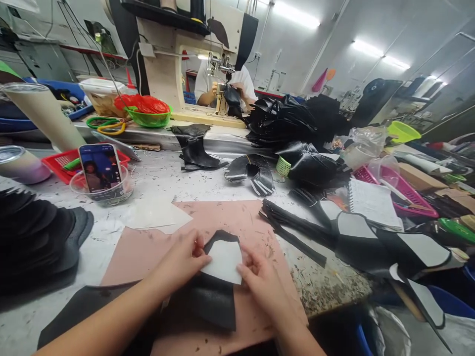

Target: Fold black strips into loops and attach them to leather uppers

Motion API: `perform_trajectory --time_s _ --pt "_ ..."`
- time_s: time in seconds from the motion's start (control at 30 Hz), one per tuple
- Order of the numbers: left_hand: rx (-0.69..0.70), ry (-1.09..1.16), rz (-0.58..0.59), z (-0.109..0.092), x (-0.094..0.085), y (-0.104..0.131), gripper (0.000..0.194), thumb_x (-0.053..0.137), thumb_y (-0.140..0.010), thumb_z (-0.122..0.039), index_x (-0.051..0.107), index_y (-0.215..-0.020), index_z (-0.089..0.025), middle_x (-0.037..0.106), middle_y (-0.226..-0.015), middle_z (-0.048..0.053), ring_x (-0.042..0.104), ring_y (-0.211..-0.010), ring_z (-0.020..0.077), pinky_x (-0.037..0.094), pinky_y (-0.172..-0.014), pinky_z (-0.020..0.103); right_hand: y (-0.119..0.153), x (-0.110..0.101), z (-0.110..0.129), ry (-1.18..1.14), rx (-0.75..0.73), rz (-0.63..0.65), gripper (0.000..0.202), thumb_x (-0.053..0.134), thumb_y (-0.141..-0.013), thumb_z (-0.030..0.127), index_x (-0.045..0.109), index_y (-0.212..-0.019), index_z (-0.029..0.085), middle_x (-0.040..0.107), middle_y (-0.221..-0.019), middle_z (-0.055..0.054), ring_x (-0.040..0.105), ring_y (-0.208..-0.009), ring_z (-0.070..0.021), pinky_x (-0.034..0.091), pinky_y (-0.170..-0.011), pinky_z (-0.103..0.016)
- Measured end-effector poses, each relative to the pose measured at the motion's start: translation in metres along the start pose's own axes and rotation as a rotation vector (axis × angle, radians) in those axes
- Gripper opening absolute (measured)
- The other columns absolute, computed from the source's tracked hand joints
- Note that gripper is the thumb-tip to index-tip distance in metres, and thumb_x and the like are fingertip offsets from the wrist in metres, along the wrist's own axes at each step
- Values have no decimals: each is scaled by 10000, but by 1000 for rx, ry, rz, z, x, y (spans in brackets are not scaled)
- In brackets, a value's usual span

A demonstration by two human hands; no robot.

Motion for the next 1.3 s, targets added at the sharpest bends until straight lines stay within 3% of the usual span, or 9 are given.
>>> perform_trajectory --time_s 0.1,0.2,0.23,0.43,0.8,0.97,1.1,1.23,1.3 --pt "59 -286 -81 -6 -9 -5 188 536 -635 -224 348 -646 -229 488 -555 -68 482 -541 142 321 -504 238 0 0 6 140 -106 -57 418 566 -721 228 518 -1136 198 551 -685 26 537 -609 -141 442 -589 -267" --pt "90 -470 -106 -14 -10 -11 191 529 -666 -216 340 -645 -231 526 -596 -54 519 -590 159 331 -550 251 -2 4 14 297 -176 -44 119 527 -772 231 607 -850 190 610 -732 -14 576 -691 -172 448 -654 -294" --pt "92 -498 -108 -16 -9 -13 198 531 -670 -213 335 -645 -232 529 -601 -53 522 -593 161 329 -557 253 -3 5 15 341 -188 -39 110 515 -784 230 616 -792 187 628 -750 -27 585 -714 -183 448 -668 -301" --pt "75 -540 -98 -16 -5 -18 209 540 -687 -197 338 -644 -230 516 -588 -54 506 -583 157 296 -547 248 -5 2 17 445 -243 -76 172 506 -800 208 670 -845 177 673 -857 -63 606 -828 -215 462 -761 -337" --pt "74 -617 -82 -14 -5 -22 215 542 -702 -208 334 -645 -222 499 -603 -55 504 -601 152 311 -557 246 -6 5 20 526 -300 -51 167 516 -795 158 678 -833 179 656 -822 -46 601 -807 -178 473 -751 -289" --pt "112 -751 -38 -16 -4 -23 148 520 -729 -240 380 -686 -219 500 -619 -41 501 -614 165 311 -557 259 -4 10 22 830 -364 -71 191 477 -826 141 663 -815 183 595 -852 -63 559 -761 -176 469 -683 -294" --pt "235 -829 26 -17 -8 -19 55 475 -764 -220 496 -814 -215 528 -800 -4 524 -739 168 352 -620 264 -3 21 31 1114 -494 51 213 440 -837 102 628 -882 192 548 -1153 -70 492 -961 -226 417 -820 -366" --pt "451 -922 98 -10 -10 -2 267 391 -817 -168 606 -938 -271 494 -800 4 503 -726 148 363 -636 250 -8 32 39 1280 -550 181 445 431 -809 83 485 -1210 268 584 -1069 -40 475 -916 -229 383 -798 -377" --pt "564 -984 100 -7 -12 10 329 376 -819 -118 625 -956 -285 500 -765 7 487 -715 153 362 -638 254 -13 37 43 1377 -568 185 491 445 -783 91 466 -1238 274 583 -1030 -56 472 -892 -243 372 -762 -378"
Point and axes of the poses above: each hand's wrist, its own y-axis away from the middle knuckle, its own x-axis out of the palm, z = x × y, the point moved 6 cm from there along -y, towards the middle knuckle
